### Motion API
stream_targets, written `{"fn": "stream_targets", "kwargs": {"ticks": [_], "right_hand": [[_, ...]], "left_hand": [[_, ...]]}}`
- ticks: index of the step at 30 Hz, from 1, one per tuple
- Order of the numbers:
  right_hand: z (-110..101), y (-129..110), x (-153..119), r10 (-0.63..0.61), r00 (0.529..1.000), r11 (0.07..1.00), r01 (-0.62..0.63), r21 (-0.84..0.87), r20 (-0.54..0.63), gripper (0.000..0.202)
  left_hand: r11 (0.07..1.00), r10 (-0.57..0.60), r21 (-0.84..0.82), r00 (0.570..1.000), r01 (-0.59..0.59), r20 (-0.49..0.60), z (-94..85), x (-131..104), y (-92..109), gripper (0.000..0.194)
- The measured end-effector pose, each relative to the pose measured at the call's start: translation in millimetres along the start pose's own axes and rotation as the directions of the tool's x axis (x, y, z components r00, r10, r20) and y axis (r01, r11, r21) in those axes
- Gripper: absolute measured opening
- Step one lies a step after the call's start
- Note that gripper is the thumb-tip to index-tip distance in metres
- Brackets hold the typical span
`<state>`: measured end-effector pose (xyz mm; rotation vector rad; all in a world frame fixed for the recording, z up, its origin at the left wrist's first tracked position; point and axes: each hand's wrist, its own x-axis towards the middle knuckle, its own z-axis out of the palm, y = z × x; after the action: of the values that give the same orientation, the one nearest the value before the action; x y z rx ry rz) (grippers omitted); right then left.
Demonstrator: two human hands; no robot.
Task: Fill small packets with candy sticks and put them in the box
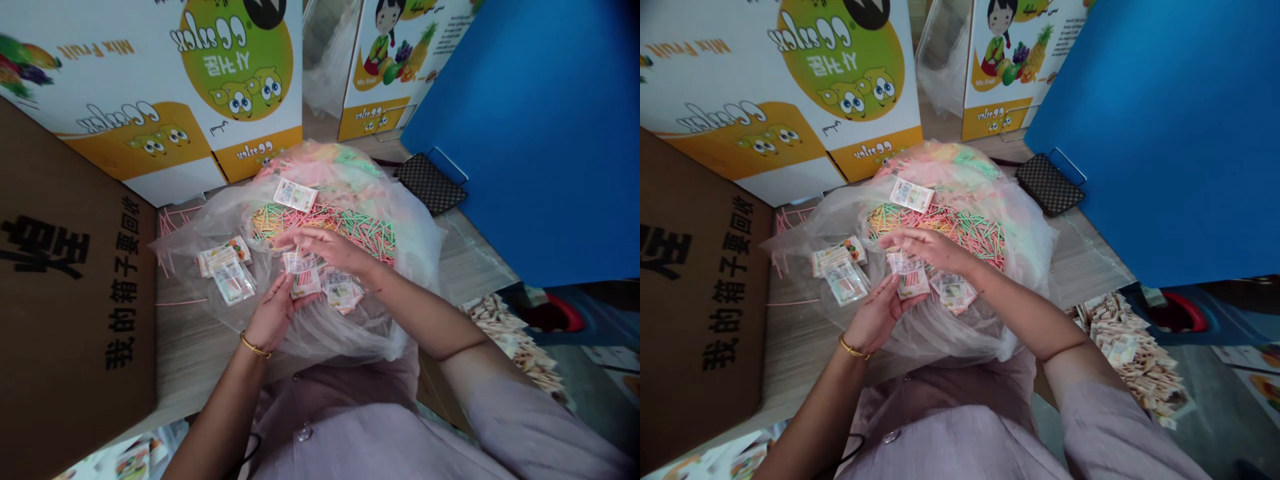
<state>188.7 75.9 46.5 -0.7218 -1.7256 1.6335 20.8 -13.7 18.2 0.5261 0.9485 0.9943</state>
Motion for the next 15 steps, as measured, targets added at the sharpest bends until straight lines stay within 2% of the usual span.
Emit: {"fn": "stream_targets", "kwargs": {"ticks": [3, 7, 11, 15], "right_hand": [[-4, -1, 0, 0.07, 0.996, 0.992, -0.064, -0.111, 0.047, 0.039], [-5, 7, 5, 0.103, 0.994, 0.967, -0.107, -0.231, -0.025, 0.034], [1, 10, 6, 0.114, 0.993, 0.95, -0.122, -0.289, -0.044, 0.031], [4, 0, 2, 0.063, 0.997, 0.946, -0.044, -0.321, 0.048, 0.035]], "left_hand": [[1.0, 0.003, -0.009, 1.0, -0.003, -0.015, 0.2, 1, 0, 0.03], [0.997, 0.042, 0.065, 0.999, -0.043, 0.015, 0.9, 3, -1, 0.044], [0.993, 0.035, 0.111, 0.999, -0.035, -0.002, -1.1, 3, -1, 0.042], [0.996, 0.03, 0.083, 0.999, -0.029, -0.017, -4.5, 2, -2, 0.041]]}}
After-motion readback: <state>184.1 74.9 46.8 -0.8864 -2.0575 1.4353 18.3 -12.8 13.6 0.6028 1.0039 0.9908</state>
